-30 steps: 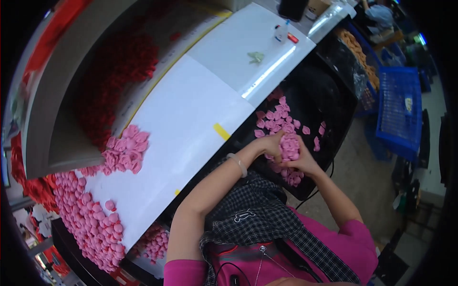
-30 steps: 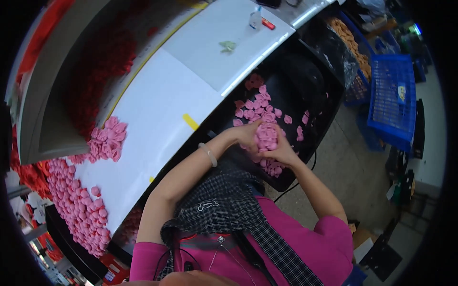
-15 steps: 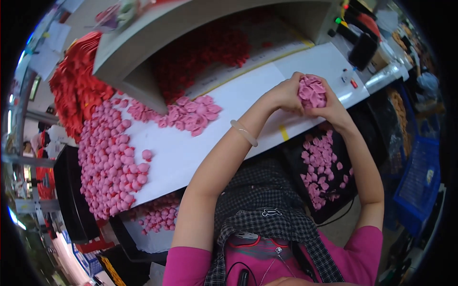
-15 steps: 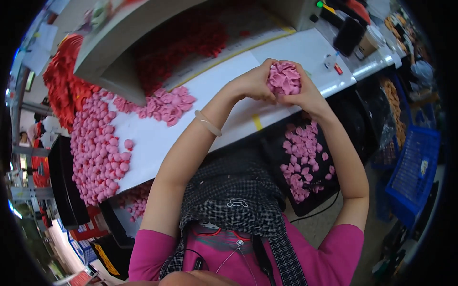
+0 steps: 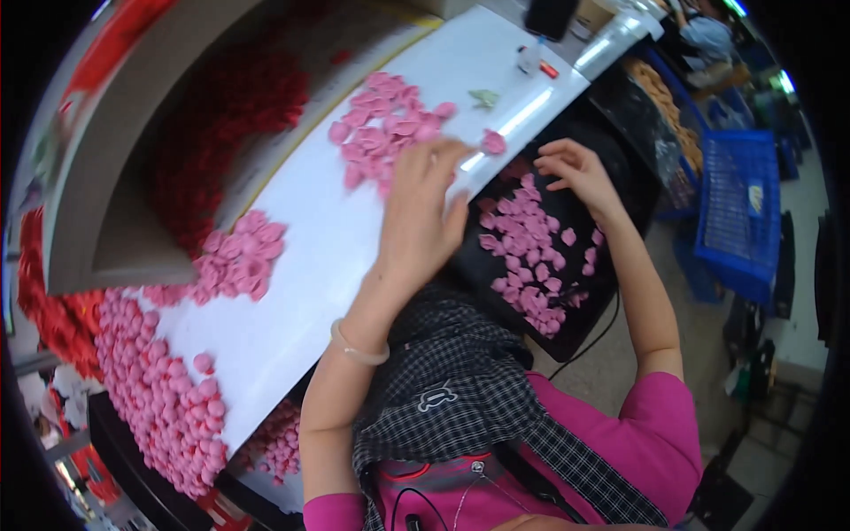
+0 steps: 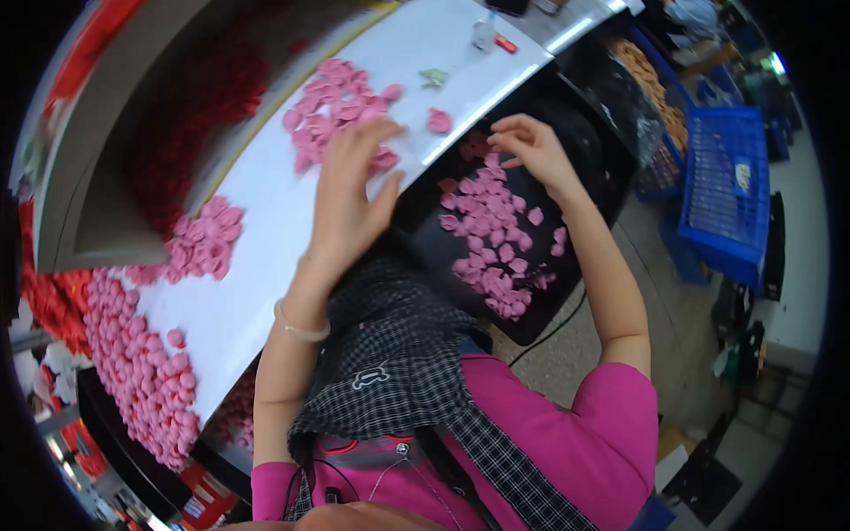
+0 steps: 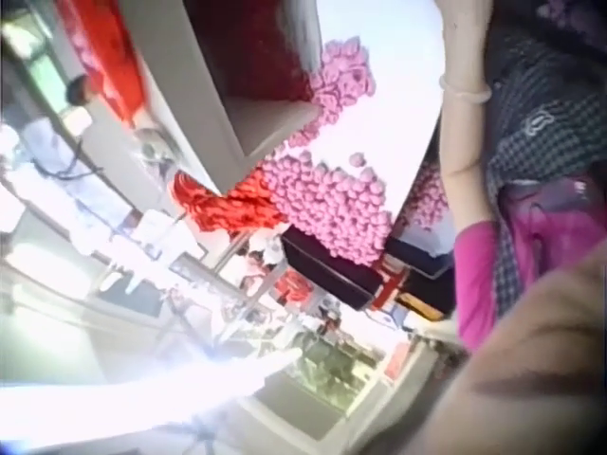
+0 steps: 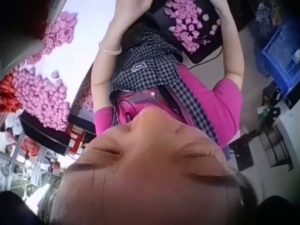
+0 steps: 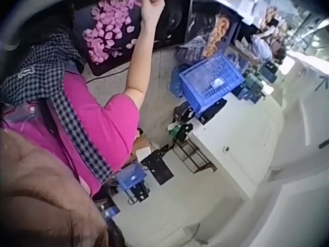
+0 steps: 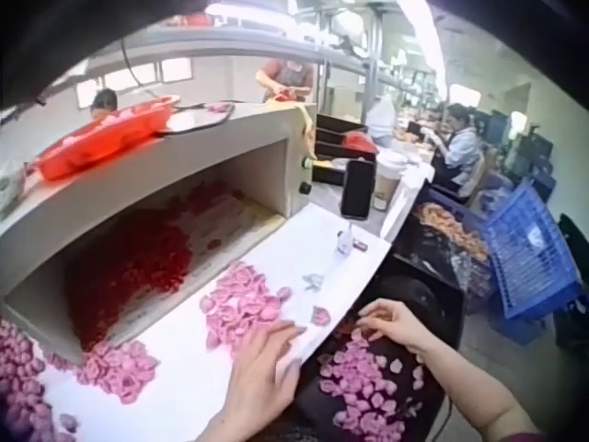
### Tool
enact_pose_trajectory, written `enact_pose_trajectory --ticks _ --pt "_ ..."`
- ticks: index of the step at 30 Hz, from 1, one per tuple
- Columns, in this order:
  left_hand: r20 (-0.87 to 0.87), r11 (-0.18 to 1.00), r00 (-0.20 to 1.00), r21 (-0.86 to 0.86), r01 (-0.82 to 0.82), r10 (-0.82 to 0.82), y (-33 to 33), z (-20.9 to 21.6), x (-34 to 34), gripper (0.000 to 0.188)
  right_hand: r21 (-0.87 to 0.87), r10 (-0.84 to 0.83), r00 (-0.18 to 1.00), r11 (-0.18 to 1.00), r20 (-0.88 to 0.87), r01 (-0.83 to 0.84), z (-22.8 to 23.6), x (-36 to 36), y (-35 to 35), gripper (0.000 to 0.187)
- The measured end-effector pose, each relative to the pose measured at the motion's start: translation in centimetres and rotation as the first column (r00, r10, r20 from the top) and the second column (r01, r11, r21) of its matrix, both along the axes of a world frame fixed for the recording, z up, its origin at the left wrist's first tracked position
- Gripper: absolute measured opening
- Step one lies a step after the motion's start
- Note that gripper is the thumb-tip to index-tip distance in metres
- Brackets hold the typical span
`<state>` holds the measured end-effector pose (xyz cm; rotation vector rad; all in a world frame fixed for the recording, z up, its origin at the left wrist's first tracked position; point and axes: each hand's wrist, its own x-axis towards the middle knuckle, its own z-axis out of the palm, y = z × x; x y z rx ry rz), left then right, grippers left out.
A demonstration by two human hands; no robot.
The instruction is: The person assembles figurines by applying glue from a bottle to attach red base pieces to pink body parts, sorts and arranges loose components and figurines on the table and tray by hand, and glues additional figurine pieces together.
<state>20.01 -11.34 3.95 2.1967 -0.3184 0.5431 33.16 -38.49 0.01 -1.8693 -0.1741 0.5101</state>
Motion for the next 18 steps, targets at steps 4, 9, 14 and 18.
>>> enact_pose_trajectory --ticks 4,9,14,18 --pt "-0.288 0.883 0.841 -0.261 0.390 -0.457 -6.4 -4.6 -1.2 0.048 -0.254 0.121 0.886 0.967 0.448 -0.004 -11.6 1.4 -3.5 0.044" --pt "-0.600 0.941 0.786 0.157 0.301 -0.151 -9.0 -11.5 0.9 0.123 -0.407 0.094 0.784 0.888 0.614 0.213 -18.3 4.6 -1.4 0.047" --pt "-0.745 0.847 0.661 0.294 0.442 -0.087 -8.7 -15.7 3.1 0.146 -0.539 0.479 0.750 0.819 0.457 -0.196 -14.3 -5.5 -2.4 0.050" --pt "-0.898 0.792 0.416 0.148 0.592 -0.143 -9.9 -14.5 3.0 0.126 -0.630 0.596 0.768 0.695 0.234 -0.347 -9.0 -11.4 -6.8 0.090"
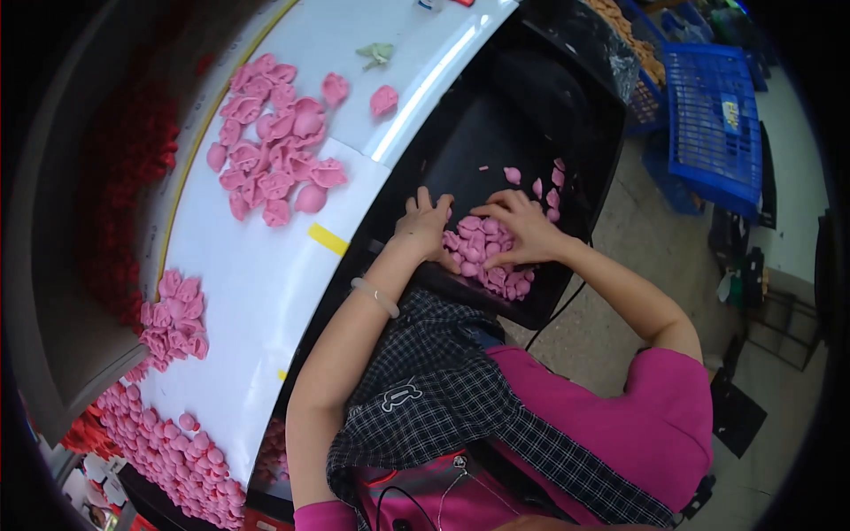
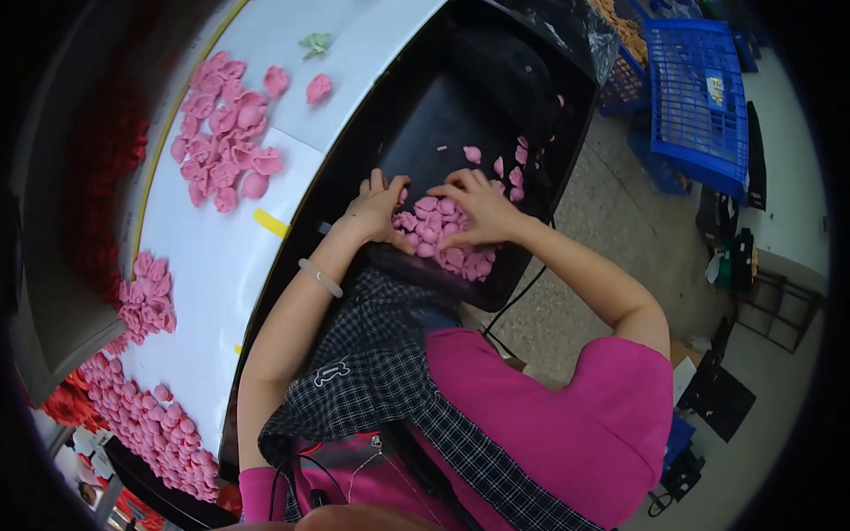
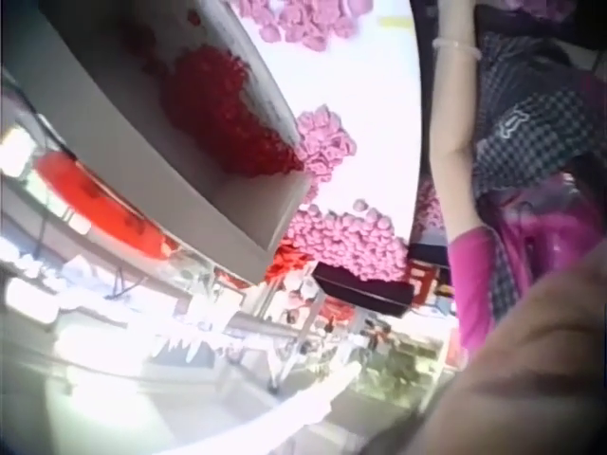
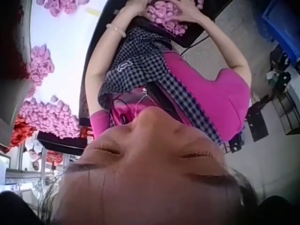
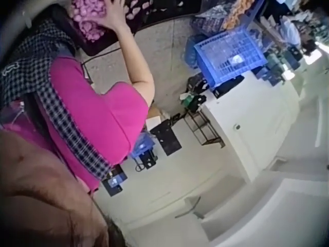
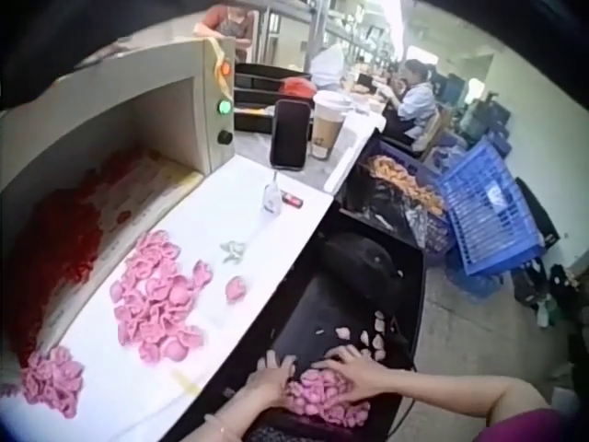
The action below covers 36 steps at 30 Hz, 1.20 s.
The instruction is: The person assembles figurines by applying glue from a bottle to attach red base pieces to pink body parts, sorts and arranges loose components and figurines on the table and tray by hand, and glues additional figurine pieces together.
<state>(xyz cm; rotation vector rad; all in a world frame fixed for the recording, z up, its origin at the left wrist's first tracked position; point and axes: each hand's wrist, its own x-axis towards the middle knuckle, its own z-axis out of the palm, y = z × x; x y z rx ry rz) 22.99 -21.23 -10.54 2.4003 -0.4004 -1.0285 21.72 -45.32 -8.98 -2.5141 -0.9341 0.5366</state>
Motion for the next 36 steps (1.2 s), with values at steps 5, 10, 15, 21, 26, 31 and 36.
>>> enact_pose_trajectory --ticks 5,10,15,21,26,31,36 --pt "-0.067 0.992 0.990 -0.031 0.119 -0.121 -1.8 0.0 -0.2 0.125 -0.201 -0.039 0.997 0.979 -0.064 0.025 1.3 -1.8 -2.8 0.120" --pt "-0.243 0.948 0.954 -0.301 0.100 -0.177 -2.5 -1.9 -0.3 0.135 -0.047 -0.229 0.864 0.971 -0.448 0.233 -0.7 -3.8 -1.9 0.128" --pt "-0.415 0.860 0.891 -0.508 -0.057 -0.186 -2.7 -2.3 -0.8 0.144 0.139 -0.239 0.508 0.789 -0.828 0.598 -0.4 -3.8 1.1 0.114" --pt "-0.563 0.878 0.826 -0.376 -0.297 0.038 -2.8 -0.4 -0.4 0.142 0.249 -0.170 0.540 0.748 -0.825 0.615 1.0 -2.6 1.5 0.105" --pt "-0.558 0.758 0.826 -0.503 -0.416 0.084 -1.2 6.5 2.5 0.119 0.286 -0.115 0.571 0.775 -0.813 0.563 7.1 1.5 2.2 0.103" --pt "-0.392 0.654 0.881 -0.599 -0.462 0.264 4.7 16.3 5.6 0.104 0.460 0.065 0.790 0.841 -0.610 0.285 14.6 9.0 7.4 0.102" --pt "-0.102 0.756 0.893 -0.495 -0.428 0.439 12.4 21.3 7.4 0.101 0.552 0.188 0.861 0.825 -0.473 0.123 17.7 13.2 15.7 0.097"
